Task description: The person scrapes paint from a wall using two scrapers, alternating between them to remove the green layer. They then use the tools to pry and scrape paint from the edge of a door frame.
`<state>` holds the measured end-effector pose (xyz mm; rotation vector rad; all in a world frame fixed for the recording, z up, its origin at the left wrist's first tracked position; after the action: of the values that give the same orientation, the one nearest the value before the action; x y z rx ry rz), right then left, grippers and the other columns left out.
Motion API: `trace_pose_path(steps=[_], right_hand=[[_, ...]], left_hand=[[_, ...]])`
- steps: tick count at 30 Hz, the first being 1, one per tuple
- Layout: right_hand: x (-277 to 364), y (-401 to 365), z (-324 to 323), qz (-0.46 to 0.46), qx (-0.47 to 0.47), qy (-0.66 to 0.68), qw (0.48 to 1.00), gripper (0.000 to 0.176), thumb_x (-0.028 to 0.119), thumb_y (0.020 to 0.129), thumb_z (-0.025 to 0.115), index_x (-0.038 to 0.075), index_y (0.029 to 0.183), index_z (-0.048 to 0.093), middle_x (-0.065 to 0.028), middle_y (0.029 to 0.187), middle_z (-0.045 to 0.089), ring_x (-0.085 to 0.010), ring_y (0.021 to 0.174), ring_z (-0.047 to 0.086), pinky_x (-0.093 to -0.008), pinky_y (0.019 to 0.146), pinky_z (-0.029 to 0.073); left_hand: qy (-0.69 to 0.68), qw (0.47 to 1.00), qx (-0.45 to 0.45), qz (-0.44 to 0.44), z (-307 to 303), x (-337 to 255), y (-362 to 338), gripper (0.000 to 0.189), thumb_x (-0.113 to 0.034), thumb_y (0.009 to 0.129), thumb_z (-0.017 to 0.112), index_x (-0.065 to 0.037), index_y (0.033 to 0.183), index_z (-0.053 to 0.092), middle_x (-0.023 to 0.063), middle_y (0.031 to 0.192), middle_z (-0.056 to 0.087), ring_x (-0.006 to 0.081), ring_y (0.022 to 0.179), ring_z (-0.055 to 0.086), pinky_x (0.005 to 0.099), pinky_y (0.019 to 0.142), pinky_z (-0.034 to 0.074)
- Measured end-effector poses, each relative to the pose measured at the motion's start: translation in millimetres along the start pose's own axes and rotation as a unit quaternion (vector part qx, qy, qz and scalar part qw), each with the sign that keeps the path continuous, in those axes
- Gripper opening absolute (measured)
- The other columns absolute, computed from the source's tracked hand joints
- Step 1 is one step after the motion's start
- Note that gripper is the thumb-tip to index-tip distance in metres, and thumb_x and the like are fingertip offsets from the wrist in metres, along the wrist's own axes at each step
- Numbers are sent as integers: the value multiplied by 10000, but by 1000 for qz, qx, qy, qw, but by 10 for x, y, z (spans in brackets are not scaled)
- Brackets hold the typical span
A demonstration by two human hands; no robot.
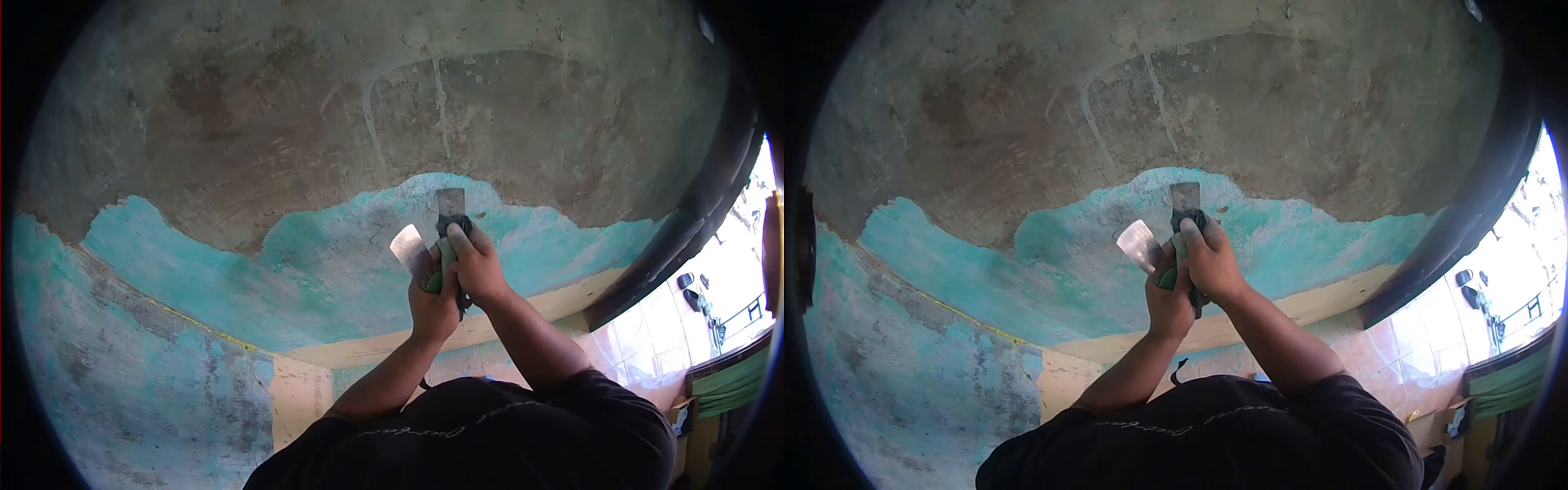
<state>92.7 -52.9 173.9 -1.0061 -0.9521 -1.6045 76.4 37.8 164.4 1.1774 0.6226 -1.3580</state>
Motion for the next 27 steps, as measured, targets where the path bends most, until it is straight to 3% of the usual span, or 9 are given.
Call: trace_pose_path(steps=[3, 6, 12, 15, 24, 27], right_hand=[[176, -15, 93, -12, 15, 12, 1000, 195, 208, 951, 414, 35, 932, 501, -33, 754, 569, -90, 631, 514, -230, 558, 428], [67, -17, 38, -14, 8, 19, 1000, 191, 203, 950, 416, 33, 932, 502, -36, 749, 570, -93, 633, 522, -230, 568, 431], [150, -1, 66, -20, -4, 18, 1000, 187, 194, 946, 422, 28, 921, 505, -35, 747, 563, -96, 642, 516, -240, 580, 436], [90, -33, 35, -25, -7, -5, 1000, 179, 185, 942, 429, 28, 897, 501, -26, 735, 556, -84, 644, 504, -240, 584, 433], [212, -8, 79, -64, -11, -32, 997, 160, 156, 938, 425, 22, 896, 503, -33, 739, 566, -87, 655, 509, -249, 590, 440], [64, -17, 38, -43, -9, -23, 999, 170, 166, 946, 416, 32, 931, 519, -22, 768, 558, -81, 668, 507, -228, 583, 425]], left_hand=[[-31, 997, 36, -67, 46, -45, 7, 251, -91, 911, 507, -16, 1150, 489, 25, 897, 559, 51, 707, 531, 192, 579, 438], [8, 999, 31, -11, 0, -5, 8, 246, -94, 912, 510, -13, 1144, 490, 25, 925, 555, 49, 742, 529, 189, 592, 437], [-12, 999, 47, -8, 25, -10, 55, 263, -114, 920, 502, -11, 1161, 486, 15, 909, 553, 43, 735, 523, 189, 577, 429], [-21, 1000, 6, 3, -24, 29, 40, 236, -113, 902, 534, -14, 1114, 508, 8, 795, 566, 37, 614, 518, 190, 481, 413], [-54, 997, 49, -36, 15, -4, 61, 276, -111, 903, 530, -6, 1156, 498, 20, 862, 575, 58, 701, 546, 187, 566, 445], [27, 999, 7, -26, -80, 133, 24, 245, -109, 907, 521, -3, 1127, 511, 20, 861, 578, 57, 706, 547, 190, 570, 442]])
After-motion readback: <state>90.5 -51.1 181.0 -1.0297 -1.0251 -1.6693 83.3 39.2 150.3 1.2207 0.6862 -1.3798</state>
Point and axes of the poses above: each hand's wrist, its own y-axis towards the middle knuckle, its own z-axis out of the palm, x = y × z, the point moved 8 cm from there along y, towards the middle knuckle
